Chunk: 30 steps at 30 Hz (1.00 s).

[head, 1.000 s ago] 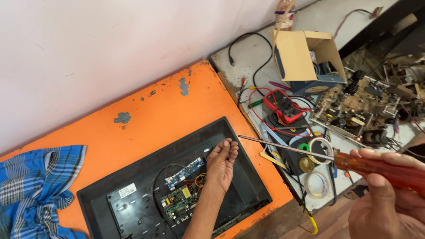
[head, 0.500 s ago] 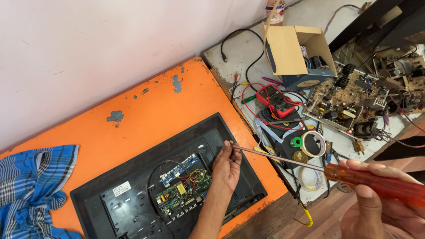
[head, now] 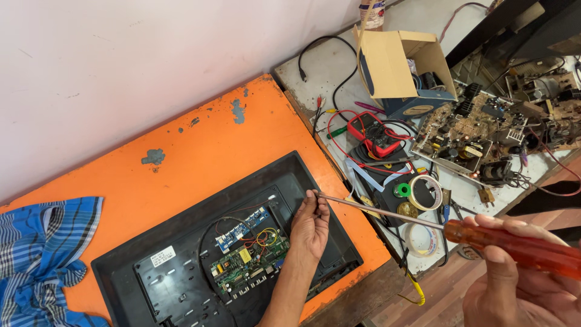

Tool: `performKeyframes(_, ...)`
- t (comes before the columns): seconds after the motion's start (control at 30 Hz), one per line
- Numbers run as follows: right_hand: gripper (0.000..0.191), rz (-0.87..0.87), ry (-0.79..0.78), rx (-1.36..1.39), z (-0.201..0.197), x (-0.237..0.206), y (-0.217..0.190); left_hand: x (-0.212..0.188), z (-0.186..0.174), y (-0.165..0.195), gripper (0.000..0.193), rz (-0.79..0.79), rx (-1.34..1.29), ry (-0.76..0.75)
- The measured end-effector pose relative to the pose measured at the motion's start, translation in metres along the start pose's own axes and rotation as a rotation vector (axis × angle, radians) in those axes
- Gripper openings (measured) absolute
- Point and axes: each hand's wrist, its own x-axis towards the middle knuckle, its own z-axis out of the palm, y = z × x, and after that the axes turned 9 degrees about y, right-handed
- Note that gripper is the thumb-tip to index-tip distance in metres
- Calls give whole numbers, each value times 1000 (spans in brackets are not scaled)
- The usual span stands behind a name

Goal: The person uses a screwdriver to remove screws from the back panel of a disassembled television. They then use the screwdriver to point at and inspect various internal components, including circuit boards and connectors.

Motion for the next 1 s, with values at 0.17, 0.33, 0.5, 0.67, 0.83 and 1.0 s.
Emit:
performKeyframes(0.17,17,-7,23,-198,1,2,-1,4,-7,-7,17,-27,-39,0)
performKeyframes(0.33,47,-22,49,-111,-4,-4,9,8,-14,-16,17,-45,-28,43)
performKeyframes(0.5,59,-57,34,-76,-9,-16,18,10,-19,-22,19,-71,-57,54)
performKeyframes(0.67,58,-117,-16,-183,-14,-18,24,14,-25,-28,23,-56,-87,87)
performKeyframes(0.83,52,-171,-67,-138,-14,-14,34,26,-38,-39,27,-28,-87,58)
performKeyframes(1.0,54,-198,-56,-169,-3,-19,44,37,-53,-61,23,-37,-48,71)
